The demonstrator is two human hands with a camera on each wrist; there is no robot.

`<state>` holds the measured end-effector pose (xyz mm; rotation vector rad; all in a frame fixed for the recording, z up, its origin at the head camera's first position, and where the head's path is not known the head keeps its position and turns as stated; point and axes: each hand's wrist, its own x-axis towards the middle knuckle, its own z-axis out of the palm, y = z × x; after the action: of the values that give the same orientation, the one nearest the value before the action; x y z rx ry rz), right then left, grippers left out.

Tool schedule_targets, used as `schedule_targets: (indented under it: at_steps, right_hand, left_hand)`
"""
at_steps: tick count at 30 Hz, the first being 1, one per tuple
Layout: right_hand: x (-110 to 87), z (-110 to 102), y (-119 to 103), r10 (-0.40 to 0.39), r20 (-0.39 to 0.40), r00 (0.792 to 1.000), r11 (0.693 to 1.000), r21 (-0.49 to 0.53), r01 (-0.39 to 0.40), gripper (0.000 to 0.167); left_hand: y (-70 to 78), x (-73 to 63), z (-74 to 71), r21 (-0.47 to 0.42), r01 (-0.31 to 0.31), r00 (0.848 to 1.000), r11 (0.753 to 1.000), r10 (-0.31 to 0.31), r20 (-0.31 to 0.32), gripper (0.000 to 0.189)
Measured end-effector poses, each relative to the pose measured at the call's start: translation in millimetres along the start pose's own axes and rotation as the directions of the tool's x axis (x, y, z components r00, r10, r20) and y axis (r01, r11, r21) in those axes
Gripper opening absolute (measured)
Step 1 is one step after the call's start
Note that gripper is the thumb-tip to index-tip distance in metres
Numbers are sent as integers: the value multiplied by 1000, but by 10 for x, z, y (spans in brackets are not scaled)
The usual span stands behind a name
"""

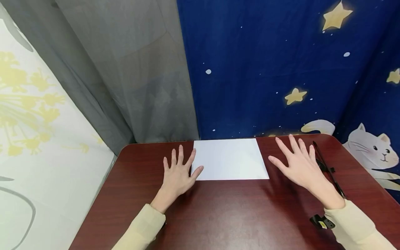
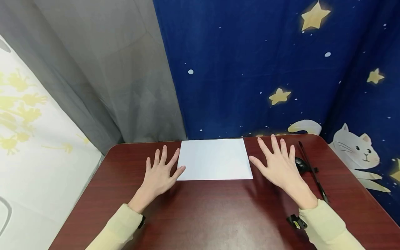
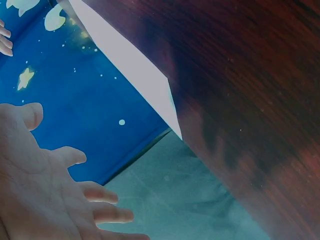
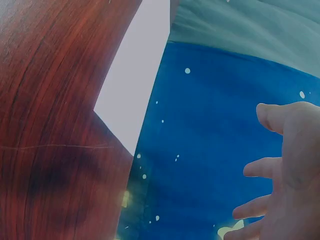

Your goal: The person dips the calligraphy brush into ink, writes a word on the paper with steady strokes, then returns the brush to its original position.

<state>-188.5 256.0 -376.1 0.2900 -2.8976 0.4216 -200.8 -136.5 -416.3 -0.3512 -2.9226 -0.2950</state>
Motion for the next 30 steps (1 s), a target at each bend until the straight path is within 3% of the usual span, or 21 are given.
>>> schedule_targets:
  at_steps: [14,30]
  right_hand:
    - [7,-67,147,14,-51,999,1000,14,-13,79]
    - [68,-106,251,33,-47,998,998,45,-31,79]
  left_hand:
    - [36,-8,55,16,1,998,1000,-2,64,74]
    - [44,-22,60,20,-4,999,1000,3,50,72]
